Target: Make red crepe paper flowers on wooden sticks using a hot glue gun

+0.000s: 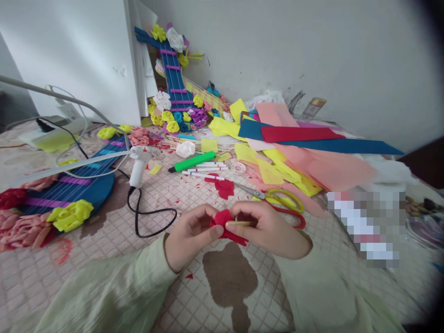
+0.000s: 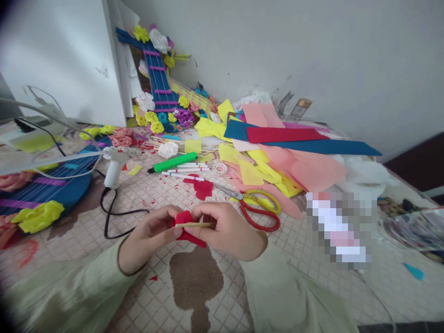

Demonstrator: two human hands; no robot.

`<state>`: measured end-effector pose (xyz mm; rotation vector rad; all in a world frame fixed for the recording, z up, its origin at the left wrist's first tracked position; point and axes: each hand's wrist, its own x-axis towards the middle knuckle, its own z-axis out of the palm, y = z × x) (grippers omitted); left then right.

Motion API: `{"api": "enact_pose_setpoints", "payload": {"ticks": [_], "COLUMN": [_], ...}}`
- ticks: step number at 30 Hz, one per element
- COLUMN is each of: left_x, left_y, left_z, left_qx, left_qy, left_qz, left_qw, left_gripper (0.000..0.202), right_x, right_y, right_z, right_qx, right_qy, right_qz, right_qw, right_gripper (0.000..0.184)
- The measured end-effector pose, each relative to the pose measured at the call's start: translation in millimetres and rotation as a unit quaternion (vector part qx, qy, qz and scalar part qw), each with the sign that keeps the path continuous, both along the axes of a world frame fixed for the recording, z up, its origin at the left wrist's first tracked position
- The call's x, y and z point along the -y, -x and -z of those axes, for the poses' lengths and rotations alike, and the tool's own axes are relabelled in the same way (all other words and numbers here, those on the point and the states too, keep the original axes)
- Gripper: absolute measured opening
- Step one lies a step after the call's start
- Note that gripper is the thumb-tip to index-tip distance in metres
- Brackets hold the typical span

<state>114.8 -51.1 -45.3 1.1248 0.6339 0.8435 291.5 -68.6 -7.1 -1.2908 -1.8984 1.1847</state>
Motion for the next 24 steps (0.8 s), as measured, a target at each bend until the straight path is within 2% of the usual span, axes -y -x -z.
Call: {"api": "enact_pose_setpoints", "payload": {"ticks": [5,9,11,16,24], "left_x": [1.2,0.2,-0.1,-0.2,-1.0], "left_y": [1.8,3.2,2.8,0.4,0.2], "left_z": [2.3,2.0,1.9,2.2,4.2], "left_qx": [-0.029,-0.058,-0.067,-0.065,-0.077], "left_qy": [-0.056,-0.071,-0.074,-0.106,-0.09], "left_qz": [-0.023,0.0,-0.003,-0.067,-0.073], "left_qw": [0.998,0.996,0.995,0.99,0.99], "left_gripper": [0.018,0.017,0.015,0.01,0.008], "right_x": [-0.3,-0.7,-0.8,-1.2,-1.7], "right_y": [0.7,1.2,1.2,1.1,1.4], "right_z": [3.6,5.2,5.8,7.7,9.5], "right_qx": [0.004,0.034,0.042,0.058,0.082], "right_qy": [-0.003,-0.059,-0.081,-0.083,-0.117], "right_qz": [0.006,-0.021,-0.011,0.025,0.004], "right_qw": [1.0,0.997,0.996,0.995,0.99], "right_gripper": [0.015,0.015,0.016,0.018,0.017]}}
